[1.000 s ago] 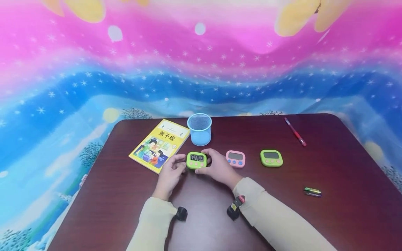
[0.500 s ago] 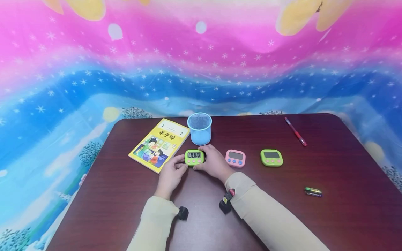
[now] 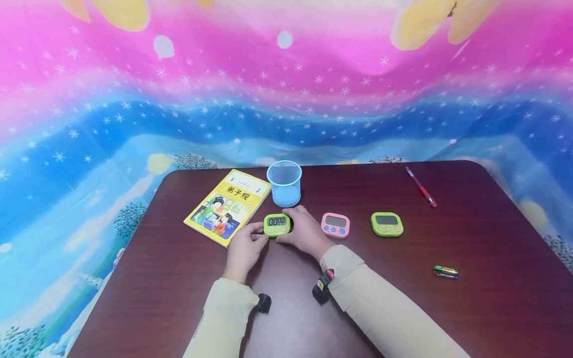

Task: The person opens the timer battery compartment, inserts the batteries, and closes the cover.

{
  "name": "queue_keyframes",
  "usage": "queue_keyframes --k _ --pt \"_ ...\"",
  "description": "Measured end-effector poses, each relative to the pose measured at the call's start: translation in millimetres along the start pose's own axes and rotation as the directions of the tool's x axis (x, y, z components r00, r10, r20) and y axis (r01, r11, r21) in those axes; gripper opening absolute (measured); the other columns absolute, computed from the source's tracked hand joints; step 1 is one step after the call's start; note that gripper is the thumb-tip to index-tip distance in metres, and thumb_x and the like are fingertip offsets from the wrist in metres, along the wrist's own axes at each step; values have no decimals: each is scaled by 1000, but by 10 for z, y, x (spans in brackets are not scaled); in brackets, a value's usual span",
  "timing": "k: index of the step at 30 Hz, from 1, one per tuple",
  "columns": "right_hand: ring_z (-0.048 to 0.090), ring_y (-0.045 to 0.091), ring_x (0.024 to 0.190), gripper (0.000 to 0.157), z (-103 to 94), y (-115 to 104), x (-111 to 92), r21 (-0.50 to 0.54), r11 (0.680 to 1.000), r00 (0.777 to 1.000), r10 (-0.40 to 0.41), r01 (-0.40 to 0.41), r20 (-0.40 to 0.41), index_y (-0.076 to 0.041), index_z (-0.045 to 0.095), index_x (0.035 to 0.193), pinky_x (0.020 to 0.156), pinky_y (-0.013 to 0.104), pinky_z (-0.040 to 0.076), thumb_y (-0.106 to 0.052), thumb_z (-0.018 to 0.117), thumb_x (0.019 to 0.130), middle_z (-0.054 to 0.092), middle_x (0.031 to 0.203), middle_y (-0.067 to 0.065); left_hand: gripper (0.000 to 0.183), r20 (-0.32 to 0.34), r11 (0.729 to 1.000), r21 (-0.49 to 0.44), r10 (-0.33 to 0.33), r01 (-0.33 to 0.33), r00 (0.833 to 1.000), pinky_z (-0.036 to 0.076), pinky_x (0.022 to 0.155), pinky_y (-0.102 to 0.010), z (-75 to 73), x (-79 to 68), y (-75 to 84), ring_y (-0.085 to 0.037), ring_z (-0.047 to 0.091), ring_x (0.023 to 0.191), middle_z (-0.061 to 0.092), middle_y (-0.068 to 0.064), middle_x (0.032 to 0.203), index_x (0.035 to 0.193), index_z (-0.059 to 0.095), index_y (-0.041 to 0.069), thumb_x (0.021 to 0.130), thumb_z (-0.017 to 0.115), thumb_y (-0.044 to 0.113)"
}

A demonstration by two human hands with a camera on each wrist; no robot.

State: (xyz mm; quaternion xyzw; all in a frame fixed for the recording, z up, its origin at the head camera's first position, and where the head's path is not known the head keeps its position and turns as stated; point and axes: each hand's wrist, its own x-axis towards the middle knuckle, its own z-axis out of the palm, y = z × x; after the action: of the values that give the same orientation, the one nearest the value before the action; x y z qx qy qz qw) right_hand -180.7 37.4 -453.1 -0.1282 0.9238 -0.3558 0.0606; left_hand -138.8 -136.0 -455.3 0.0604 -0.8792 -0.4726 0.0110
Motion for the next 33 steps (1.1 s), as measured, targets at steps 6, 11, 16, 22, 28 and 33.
queue_keyframes --k 6,11,16,22,28,33 --pt "54 20 110 90 -22 -29 -120 69 998 1000 -1 2 -13 -7 46 149 96 34 50 -25 91 74 51 132 10 38 -95 998 -57 15 -20 995 58 85 -39 -36 -29 38 -23 69 96 72 -9 107 125 66 3 90 72 14" --pt "56 19 99 80 -57 16 -270 142 989 995 -33 47 -98 -6 52 144 86 32 51 -21 90 75 54 127 10 28 -170 972 -195 101 -134 980 58 83 -38 26 -77 135 -21 67 93 70 -8 104 120 67 4 92 70 12" --pt "60 23 102 69 -136 113 -423 162 978 971 -97 134 -219 -7 58 137 88 36 54 -17 88 75 57 124 12 24 -177 920 -260 254 -294 951 60 81 -34 186 -145 207 -18 67 92 70 -8 105 114 68 5 91 72 5" --pt "58 32 105 63 -322 301 -572 146 976 932 -104 163 -348 -5 60 132 97 44 47 -15 87 76 57 122 14 28 -107 872 -336 339 -355 935 60 85 -38 393 -267 323 -27 69 98 68 -13 111 116 68 3 88 73 -1" --pt "53 31 120 68 -540 561 -622 184 981 938 0 68 -347 -5 57 137 98 47 47 -19 87 77 53 136 13 29 3 877 -349 353 -330 935 59 87 -45 377 -519 630 -38 68 100 67 -25 113 118 63 -4 89 68 -7" --pt "51 33 120 78 -682 738 -658 202 979 969 65 -15 -239 -5 47 145 98 49 49 -27 85 81 47 143 17 30 77 879 -370 352 -301 933 59 86 -41 440 -563 637 -34 68 98 68 -25 111 118 62 -7 89 67 -7"
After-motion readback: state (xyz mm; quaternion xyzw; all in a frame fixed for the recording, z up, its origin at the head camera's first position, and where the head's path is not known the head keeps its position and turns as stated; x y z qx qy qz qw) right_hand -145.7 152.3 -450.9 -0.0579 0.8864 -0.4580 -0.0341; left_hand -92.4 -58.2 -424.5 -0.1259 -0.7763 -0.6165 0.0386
